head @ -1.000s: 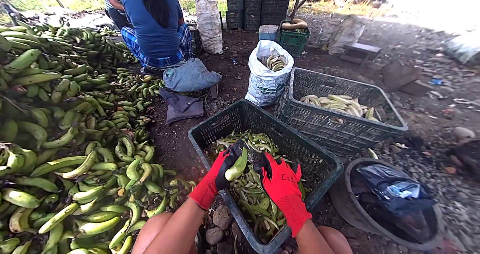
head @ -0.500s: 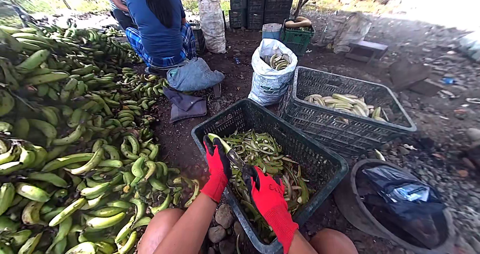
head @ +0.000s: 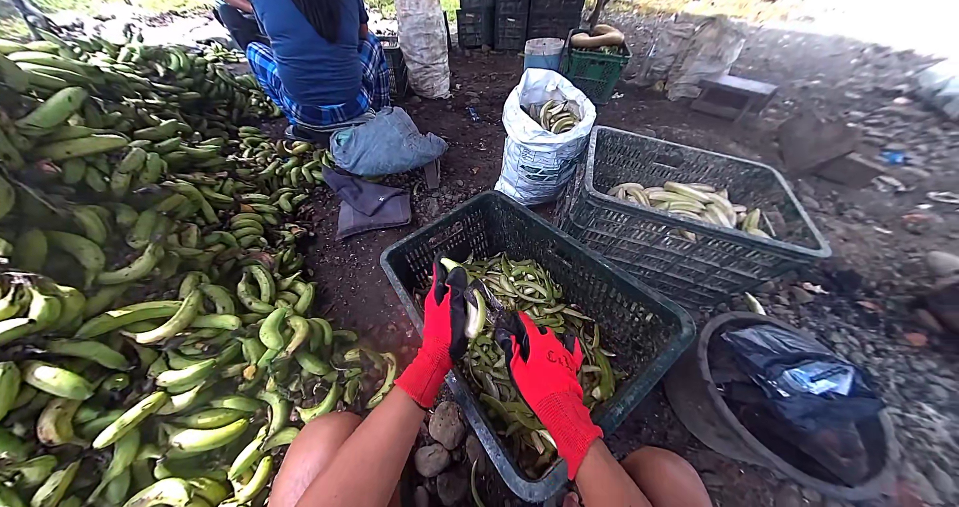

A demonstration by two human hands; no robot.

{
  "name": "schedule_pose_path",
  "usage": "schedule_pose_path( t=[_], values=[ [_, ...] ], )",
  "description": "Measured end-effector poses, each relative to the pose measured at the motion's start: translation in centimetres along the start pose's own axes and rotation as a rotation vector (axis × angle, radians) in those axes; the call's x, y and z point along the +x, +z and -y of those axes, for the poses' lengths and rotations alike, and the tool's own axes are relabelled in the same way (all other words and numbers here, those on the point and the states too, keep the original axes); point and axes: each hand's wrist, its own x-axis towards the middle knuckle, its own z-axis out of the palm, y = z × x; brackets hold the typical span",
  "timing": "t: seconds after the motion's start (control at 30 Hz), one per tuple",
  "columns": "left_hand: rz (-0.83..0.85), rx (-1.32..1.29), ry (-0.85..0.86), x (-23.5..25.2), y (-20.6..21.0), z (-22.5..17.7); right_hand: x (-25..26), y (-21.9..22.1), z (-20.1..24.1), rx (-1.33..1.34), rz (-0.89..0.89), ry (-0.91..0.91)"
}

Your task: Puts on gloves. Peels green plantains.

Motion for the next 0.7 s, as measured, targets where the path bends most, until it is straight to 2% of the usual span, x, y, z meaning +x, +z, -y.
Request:
schedule_pose_path(
  t=[0.17,0.23,0.27,0.4,0.47,0.53,0.6,0.7],
  values=[
    [0.689,0.118,-0.191,-0.3,-2.2,-0.9,2.2,-1.2,-2.6,0.020,-0.015,-0.036],
    [0.881,0.200,-0.200,-0.2,-2.6,-1.2,2.9,-1.6,-3.5,0.047,0.009,-0.081],
    [0.919,0.221,-0.200,-0.1,-2.7,-1.2,3.2,-1.7,-3.8,0.069,0.033,-0.109],
    [0.933,0.300,-0.179,0.5,-3.3,-1.4,3.5,-1.4,-4.5,0.122,0.050,-0.164],
    [0.998,0.269,-0.162,0.8,-3.8,-1.4,3.5,-1.4,-4.5,0.106,0.053,-0.110],
    [1.094,0.109,-0.172,1.2,-4.4,-1.4,4.2,-1.8,-5.3,0.105,0.014,0.004],
    [0.995,-0.089,-0.225,1.2,-4.4,-1.3,4.3,-2.6,-6.2,0.120,-0.011,0.116],
    [0.586,-0.221,-0.233,1.4,-3.5,-0.3,2.9,-2.5,-5.0,0.099,-0.077,0.119]
  ],
)
